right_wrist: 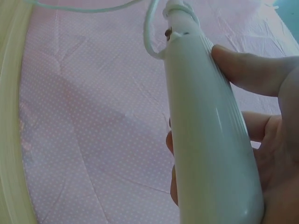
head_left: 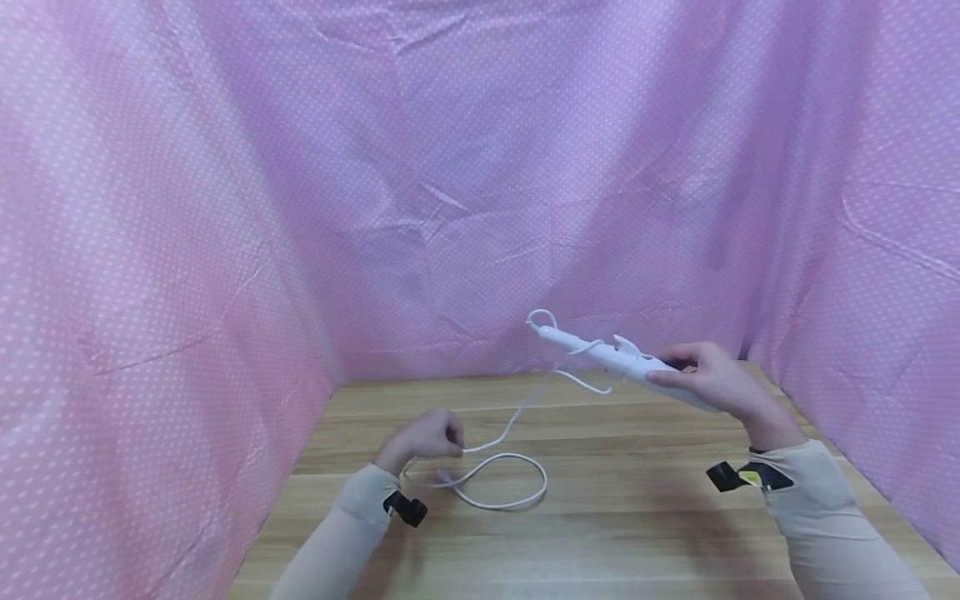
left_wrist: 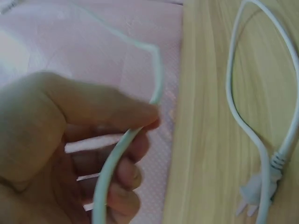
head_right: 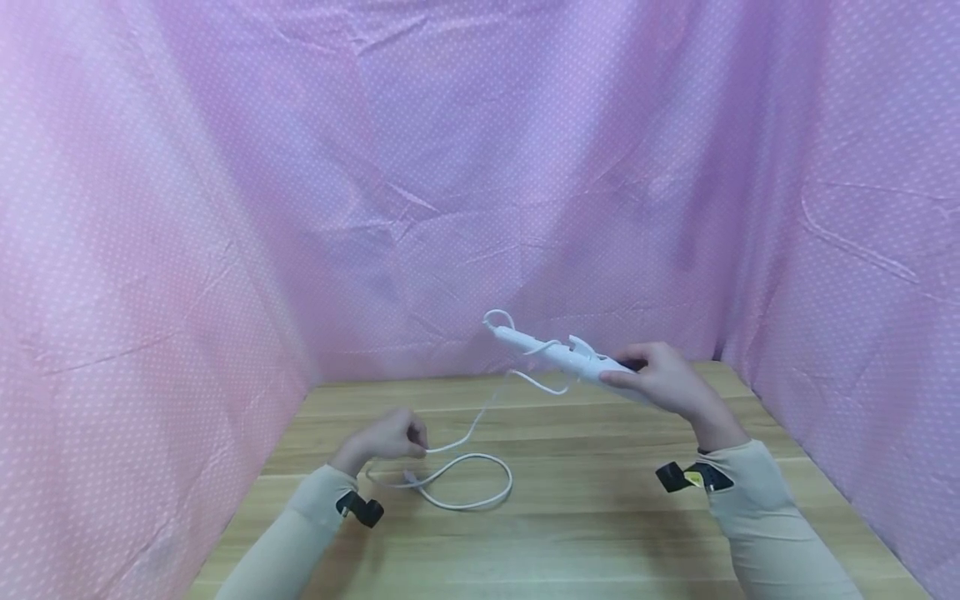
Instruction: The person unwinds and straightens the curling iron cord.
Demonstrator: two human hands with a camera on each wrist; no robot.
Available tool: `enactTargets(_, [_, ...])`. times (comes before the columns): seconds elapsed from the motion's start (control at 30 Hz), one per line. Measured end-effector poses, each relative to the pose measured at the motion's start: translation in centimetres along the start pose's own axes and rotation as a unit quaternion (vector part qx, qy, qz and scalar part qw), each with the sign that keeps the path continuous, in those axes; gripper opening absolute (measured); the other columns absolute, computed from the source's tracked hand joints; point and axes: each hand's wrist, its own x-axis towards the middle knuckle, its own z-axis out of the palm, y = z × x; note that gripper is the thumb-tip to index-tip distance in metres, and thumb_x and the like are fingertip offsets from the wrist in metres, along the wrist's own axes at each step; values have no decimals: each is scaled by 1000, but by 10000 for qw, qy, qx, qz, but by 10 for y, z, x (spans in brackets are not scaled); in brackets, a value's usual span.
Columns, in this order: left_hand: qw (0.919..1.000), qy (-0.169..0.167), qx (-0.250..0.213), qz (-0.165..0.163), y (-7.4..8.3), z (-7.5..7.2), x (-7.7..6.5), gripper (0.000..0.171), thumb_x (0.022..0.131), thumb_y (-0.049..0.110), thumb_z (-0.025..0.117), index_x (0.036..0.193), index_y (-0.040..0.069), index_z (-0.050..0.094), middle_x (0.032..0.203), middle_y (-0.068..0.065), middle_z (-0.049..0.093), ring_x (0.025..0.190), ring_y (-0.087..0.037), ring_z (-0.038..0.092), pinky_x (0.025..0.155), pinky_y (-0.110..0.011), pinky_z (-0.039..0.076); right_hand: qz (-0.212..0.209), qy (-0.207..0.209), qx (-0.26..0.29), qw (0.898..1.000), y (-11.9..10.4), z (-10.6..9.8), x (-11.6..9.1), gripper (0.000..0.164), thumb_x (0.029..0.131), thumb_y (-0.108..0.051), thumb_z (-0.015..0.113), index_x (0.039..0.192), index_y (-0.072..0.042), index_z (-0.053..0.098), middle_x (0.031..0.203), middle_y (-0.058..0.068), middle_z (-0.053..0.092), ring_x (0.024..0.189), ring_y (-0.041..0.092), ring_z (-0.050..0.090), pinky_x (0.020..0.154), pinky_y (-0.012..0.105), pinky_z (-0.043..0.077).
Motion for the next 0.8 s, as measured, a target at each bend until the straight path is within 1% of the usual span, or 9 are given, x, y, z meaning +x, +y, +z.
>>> enactTargets(0.07, [9990, 315, 39, -303, -5, 2, 3, 9, 75, 4, 72, 70, 10, 67, 65, 6, 60, 63, -7, 52, 59, -22, 46, -37, -133, 145, 9998, -1, -1, -2, 30, 88, -23, 72, 108, 0, 71, 90, 5, 70, 75, 4, 58, 66, 21, 49])
enactTargets(0.13, [9964, 617, 6, -584, -9, 3, 6, 11, 74, 4, 72, 69, 11, 66, 65, 6, 59, 63, -9, 52, 58, -23, 45, -63, -251, 240, 9994, -1, -1, -4, 30, 88, -22, 72, 109, 0, 71, 89, 4, 70, 74, 4, 58, 65, 22, 49])
enactTargets(0.2, [9926, 896, -37, -819, -13, 5, 9, 12, 74, 4, 72, 68, 11, 65, 64, 6, 58, 62, -9, 51, 57, -23, 44, -82, -349, 286, 9989, -1, -1, -6, 31, 88, -22, 72, 110, -1, 71, 89, 3, 70, 74, 5, 59, 64, 22, 50])
enactTargets(0.23, [9907, 1030, -72, -885, -15, 5, 10, 12, 74, 5, 73, 68, 11, 64, 64, 5, 58, 62, -10, 51, 57, -23, 43, -72, -383, 277, 9989, -1, -1, -6, 31, 87, -23, 72, 110, -2, 71, 89, 3, 70, 74, 5, 59, 64, 22, 50])
enactTargets(0.43, [9816, 1599, -94, -1039, -23, 5, 12, 12, 74, 6, 73, 68, 11, 64, 65, 4, 60, 62, -11, 51, 57, -25, 43, -109, -645, 117, 9978, -3, -3, -9, 29, 87, -26, 73, 110, -9, 72, 87, -1, 69, 75, 7, 60, 63, 23, 49])
enactTargets(0.53, [9742, 1921, -157, -1171, -26, 4, 14, 11, 75, 7, 74, 69, 11, 64, 67, 4, 61, 63, -12, 52, 58, -26, 44, -245, -749, -116, 9968, -4, -4, -11, 28, 87, -29, 72, 110, -13, 72, 86, -4, 69, 75, 6, 61, 63, 22, 48])
enactTargets(0.63, [9647, 2278, -342, -1272, -28, 1, 17, 10, 76, 7, 73, 70, 9, 65, 68, 2, 62, 64, -12, 53, 59, -26, 45, -475, -805, -232, 9954, -3, -4, -12, 25, 86, -28, 74, 108, -16, 73, 84, -9, 70, 73, 4, 60, 61, 22, 47])
enactTargets(0.7, [9582, 2518, -431, -1291, -30, 0, 19, 9, 76, 7, 73, 71, 9, 66, 67, 1, 63, 63, -12, 53, 59, -26, 45, -730, -920, -154, 9930, -1, -4, -13, 24, 86, -24, 74, 107, -14, 73, 82, -11, 69, 71, 2, 59, 59, 21, 47])
enactTargets(0.8, [9479, 2828, -701, -1291, -31, -4, 21, 6, 77, 7, 73, 73, 7, 68, 68, 0, 65, 64, -12, 55, 60, -26, 46, -1139, -1219, 259, 9857, 4, -2, -14, 22, 85, -14, 73, 105, -7, 71, 82, -11, 68, 70, 0, 58, 58, 22, 49])
